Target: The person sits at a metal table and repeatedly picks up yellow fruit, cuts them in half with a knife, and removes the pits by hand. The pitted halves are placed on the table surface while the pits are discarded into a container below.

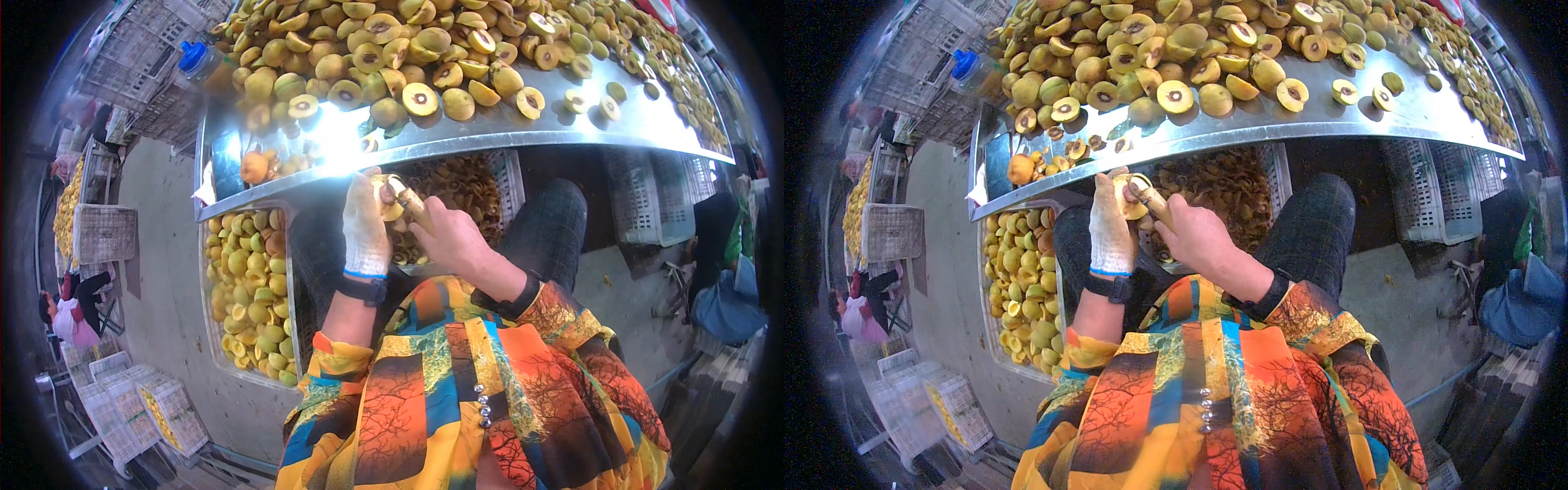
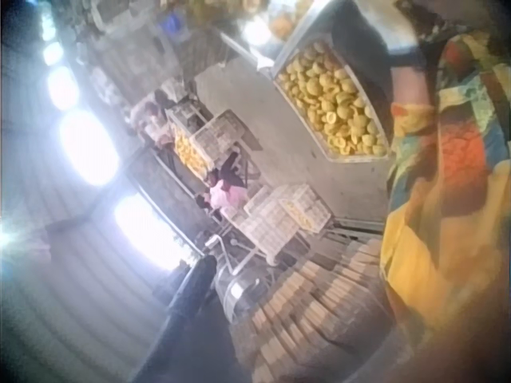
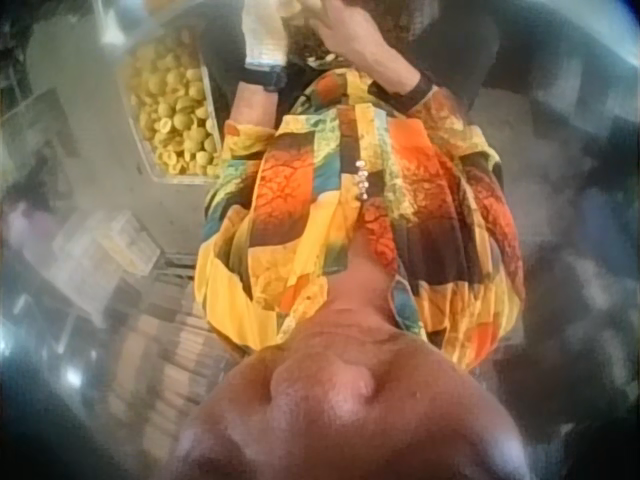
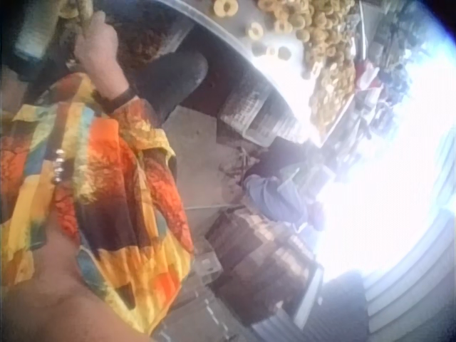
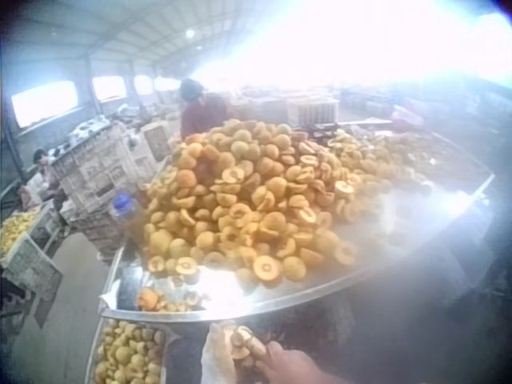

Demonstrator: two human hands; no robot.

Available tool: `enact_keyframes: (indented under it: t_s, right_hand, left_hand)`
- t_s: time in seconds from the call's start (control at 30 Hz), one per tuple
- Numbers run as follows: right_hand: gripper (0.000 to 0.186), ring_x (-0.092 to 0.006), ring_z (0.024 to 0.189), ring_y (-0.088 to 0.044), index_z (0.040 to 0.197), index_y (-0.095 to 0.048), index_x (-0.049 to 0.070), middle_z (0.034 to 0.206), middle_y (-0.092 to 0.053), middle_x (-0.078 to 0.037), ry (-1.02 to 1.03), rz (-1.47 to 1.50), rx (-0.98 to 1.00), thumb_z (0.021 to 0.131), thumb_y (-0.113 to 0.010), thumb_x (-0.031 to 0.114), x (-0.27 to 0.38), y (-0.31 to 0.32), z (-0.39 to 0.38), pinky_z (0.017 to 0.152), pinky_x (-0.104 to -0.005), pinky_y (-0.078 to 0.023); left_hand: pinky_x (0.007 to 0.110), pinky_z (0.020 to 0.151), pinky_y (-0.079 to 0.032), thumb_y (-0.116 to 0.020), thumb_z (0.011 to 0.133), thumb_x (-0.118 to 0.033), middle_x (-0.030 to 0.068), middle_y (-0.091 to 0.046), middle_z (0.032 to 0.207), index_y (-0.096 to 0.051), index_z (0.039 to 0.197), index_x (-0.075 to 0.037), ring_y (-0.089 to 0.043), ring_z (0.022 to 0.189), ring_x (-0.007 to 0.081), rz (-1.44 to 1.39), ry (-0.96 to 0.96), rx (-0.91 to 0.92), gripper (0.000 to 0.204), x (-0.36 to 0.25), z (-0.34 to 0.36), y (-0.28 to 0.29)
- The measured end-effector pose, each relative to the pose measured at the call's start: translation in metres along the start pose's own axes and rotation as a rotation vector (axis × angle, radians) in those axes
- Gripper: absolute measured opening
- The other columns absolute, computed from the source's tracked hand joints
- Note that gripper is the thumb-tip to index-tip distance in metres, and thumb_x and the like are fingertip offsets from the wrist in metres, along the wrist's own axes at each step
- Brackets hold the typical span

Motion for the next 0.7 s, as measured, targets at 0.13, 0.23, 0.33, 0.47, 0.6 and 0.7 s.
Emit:
enact_keyframes:
  t_s: [0.13, 0.23, 0.33, 0.47, 0.6, 0.7]
  right_hand:
    - [0.028, -0.0434, 0.069, -0.058, 0.088, -0.042, -0.001, 0.069, -0.058, -0.026, -0.052, -0.014, 0.004, 0.084, -0.056, 0.023, -0.001, -0.005, 0.0, 0.062, -0.0489, -0.046]
    - [0.027, -0.043, 0.069, -0.059, 0.088, -0.041, -0.002, 0.068, -0.058, -0.026, -0.069, -0.017, 0.003, 0.084, -0.056, 0.021, -0.001, -0.006, -0.002, 0.061, -0.0491, -0.046]
    - [0.025, -0.0432, 0.069, -0.059, 0.089, -0.041, -0.003, 0.069, -0.058, -0.027, -0.082, 0.032, 0.024, 0.083, -0.055, 0.017, 0.003, -0.012, -0.006, 0.061, -0.0492, -0.047]
    - [0.026, -0.0454, 0.071, -0.057, 0.09, -0.039, -0.005, 0.069, -0.056, -0.029, -0.041, 0.051, 0.092, 0.084, -0.053, 0.016, 0.005, -0.013, -0.009, 0.063, -0.049, -0.045]
    - [0.023, -0.0435, 0.07, -0.059, 0.09, -0.04, -0.007, 0.068, -0.057, -0.028, 0.021, 0.035, 0.183, 0.083, -0.051, 0.012, 0.003, -0.022, -0.012, 0.063, -0.0468, -0.047]
    - [0.023, -0.0418, 0.069, -0.06, 0.09, -0.041, -0.007, 0.069, -0.057, -0.028, -0.035, 0.091, 0.256, 0.082, -0.05, 0.011, 0.004, -0.022, -0.011, 0.063, -0.0451, -0.048]
  left_hand:
    - [0.019, 0.06, -0.042, -0.046, 0.094, -0.036, 0.003, -0.056, 0.086, -0.052, 0.112, -0.002, -0.05, 0.069, 0.0065, 0.033, -0.058, -0.015, 0.039, -0.004, -0.009, -0.007]
    - [0.018, 0.056, -0.041, -0.046, 0.094, -0.034, 0.0022, -0.057, 0.084, -0.052, 0.111, -0.001, -0.049, 0.067, 0.0048, 0.077, -0.143, -0.039, 0.037, -0.009, -0.013, -0.011]
    - [0.023, 0.065, -0.046, -0.04, 0.095, -0.042, 0.0065, -0.058, 0.087, -0.052, 0.108, 0.0, -0.055, 0.074, 0.0119, 0.217, -0.207, -0.082, 0.046, -0.014, -0.015, -0.008]
    - [0.023, 0.062, -0.046, -0.041, 0.094, -0.035, 0.0072, -0.059, 0.079, -0.058, 0.1, 0.003, -0.056, 0.066, 0.0126, 0.151, -0.102, -0.023, 0.042, -0.012, -0.004, -0.009]
    - [0.024, 0.061, -0.045, -0.044, 0.092, -0.037, 0.0069, -0.06, 0.076, -0.063, 0.087, 0.002, -0.057, 0.065, 0.0122, 0.427, 0.096, 0.259, 0.043, -0.009, 0.011, -0.011]
    - [0.024, 0.061, -0.046, -0.046, 0.091, -0.041, 0.0066, -0.061, 0.075, -0.062, 0.089, 0.001, -0.058, 0.066, 0.0128, 0.443, 0.167, 0.317, 0.046, -0.005, 0.016, -0.01]
Point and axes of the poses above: each hand's wrist, its own z-axis towards the middle knuckle, its own y-axis out of the back of the hand, x = y × z, the point moved 8 cm from there along z, towards the middle knuckle
